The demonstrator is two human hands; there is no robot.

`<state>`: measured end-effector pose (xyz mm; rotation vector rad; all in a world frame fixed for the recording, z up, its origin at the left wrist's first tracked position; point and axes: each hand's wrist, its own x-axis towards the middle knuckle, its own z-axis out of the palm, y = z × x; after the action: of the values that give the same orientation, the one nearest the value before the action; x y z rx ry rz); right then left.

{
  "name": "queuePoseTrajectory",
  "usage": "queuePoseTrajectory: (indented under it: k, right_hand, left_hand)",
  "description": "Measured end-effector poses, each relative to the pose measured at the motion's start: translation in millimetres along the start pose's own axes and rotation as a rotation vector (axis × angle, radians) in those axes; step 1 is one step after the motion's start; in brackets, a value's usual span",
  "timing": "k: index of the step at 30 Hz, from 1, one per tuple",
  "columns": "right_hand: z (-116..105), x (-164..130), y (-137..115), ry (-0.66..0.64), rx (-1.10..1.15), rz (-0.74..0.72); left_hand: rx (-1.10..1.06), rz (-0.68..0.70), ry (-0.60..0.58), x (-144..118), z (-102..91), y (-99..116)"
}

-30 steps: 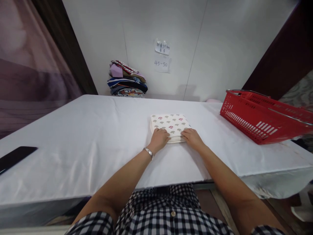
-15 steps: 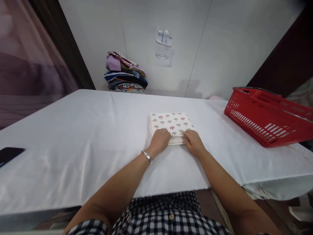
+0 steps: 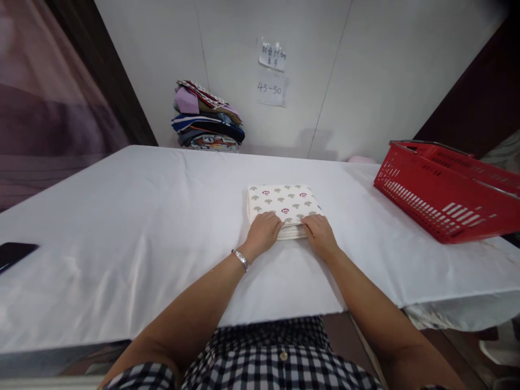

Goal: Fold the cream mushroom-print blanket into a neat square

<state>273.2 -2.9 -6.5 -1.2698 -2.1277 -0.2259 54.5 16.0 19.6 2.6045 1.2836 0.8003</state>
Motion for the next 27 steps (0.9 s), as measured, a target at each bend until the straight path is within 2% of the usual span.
queuePoseTrajectory:
  k: [8,15,27]
  right_hand:
    - [-9,-7,1,0.024,0.047,-0.017]
    - [-11,-7,-1,-0.034,0.077,-0.027]
    - [-9,-8,0,-0.05,0.127,0.026]
  left_hand:
    - [-0.016,0.103,0.022,-9,0.9,1]
    - [0.033,0.132,0.0,-9,2.4,-1]
    - [0.094,0.147,-0.004,-12,5.9,-2]
